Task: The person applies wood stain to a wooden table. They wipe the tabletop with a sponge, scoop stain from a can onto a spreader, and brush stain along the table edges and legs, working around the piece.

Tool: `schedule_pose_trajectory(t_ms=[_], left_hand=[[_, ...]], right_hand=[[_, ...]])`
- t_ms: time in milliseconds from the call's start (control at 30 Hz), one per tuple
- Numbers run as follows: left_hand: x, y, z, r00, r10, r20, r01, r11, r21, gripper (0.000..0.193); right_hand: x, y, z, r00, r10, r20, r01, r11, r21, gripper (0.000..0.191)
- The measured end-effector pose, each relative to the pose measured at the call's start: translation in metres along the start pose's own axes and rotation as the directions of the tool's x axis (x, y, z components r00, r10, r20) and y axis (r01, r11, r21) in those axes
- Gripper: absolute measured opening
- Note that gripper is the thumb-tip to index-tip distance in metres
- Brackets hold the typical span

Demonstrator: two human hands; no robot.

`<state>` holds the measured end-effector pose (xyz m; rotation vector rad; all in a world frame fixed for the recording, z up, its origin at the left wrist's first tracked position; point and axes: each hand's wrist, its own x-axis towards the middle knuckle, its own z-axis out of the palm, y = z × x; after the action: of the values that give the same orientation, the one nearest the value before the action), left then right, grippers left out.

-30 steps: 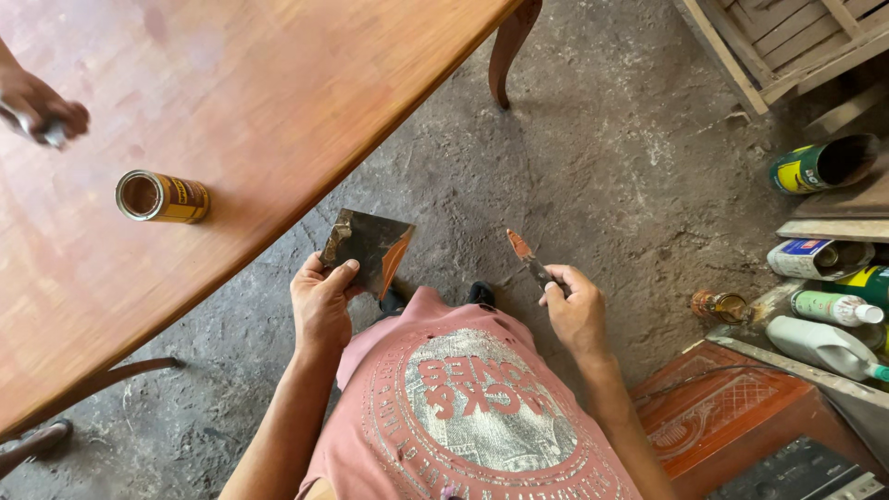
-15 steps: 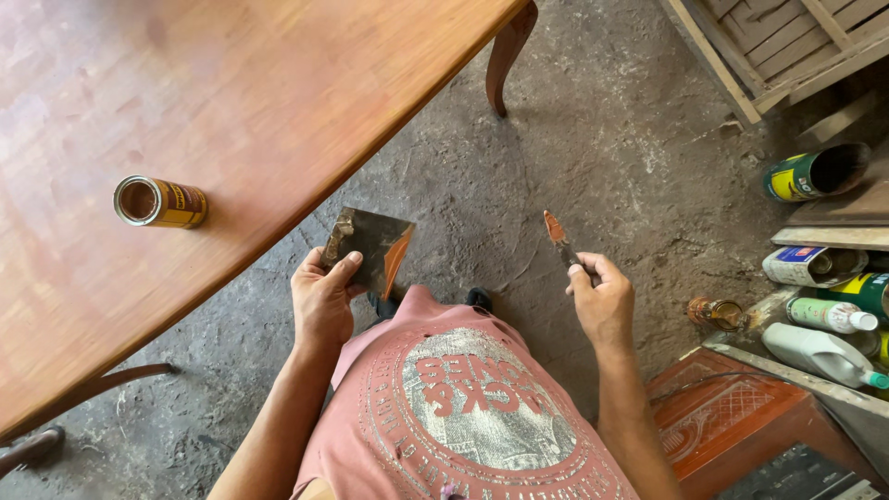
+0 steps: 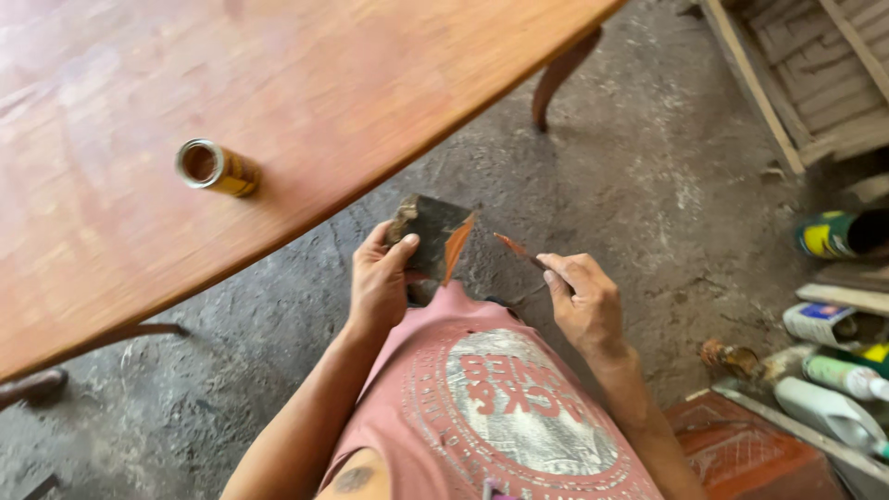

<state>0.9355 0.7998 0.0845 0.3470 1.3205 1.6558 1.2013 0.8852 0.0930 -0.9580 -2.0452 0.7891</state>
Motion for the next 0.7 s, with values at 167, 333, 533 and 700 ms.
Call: schedule_pose_trajectory(t_ms=[167,333,533,700], left_hand=[[0.001,0.014,-0.007,0.999,0.027,0.021,-0.025,0.996,-0.09,0.028],[0.021,0.036,-0.039,0.993,0.099,0.06,-0.089,0.984,-0.152,0.028],[0.054,0.057,-0.085,0.991,0.134,0.006,-0.126,0.944,-0.304,0.029],[0.079,0.077,-0.123,0.994,0.096,-0.058,-0.11,0.935,-0.338,0.024]], right_hand=[[0.039,-0.045,0.017,0.996,-0.048,0.07,0.056,0.991,-0.118,0.03],[0.077,-0.08,0.059,0.988,-0.127,0.084,0.146,0.949,-0.279,0.033],[0.094,-0.116,0.122,0.968,-0.144,0.207,0.194,0.949,-0.249,0.034],[0.1,-0.152,0.16,0.946,-0.087,0.313,0.164,0.96,-0.229,0.033]])
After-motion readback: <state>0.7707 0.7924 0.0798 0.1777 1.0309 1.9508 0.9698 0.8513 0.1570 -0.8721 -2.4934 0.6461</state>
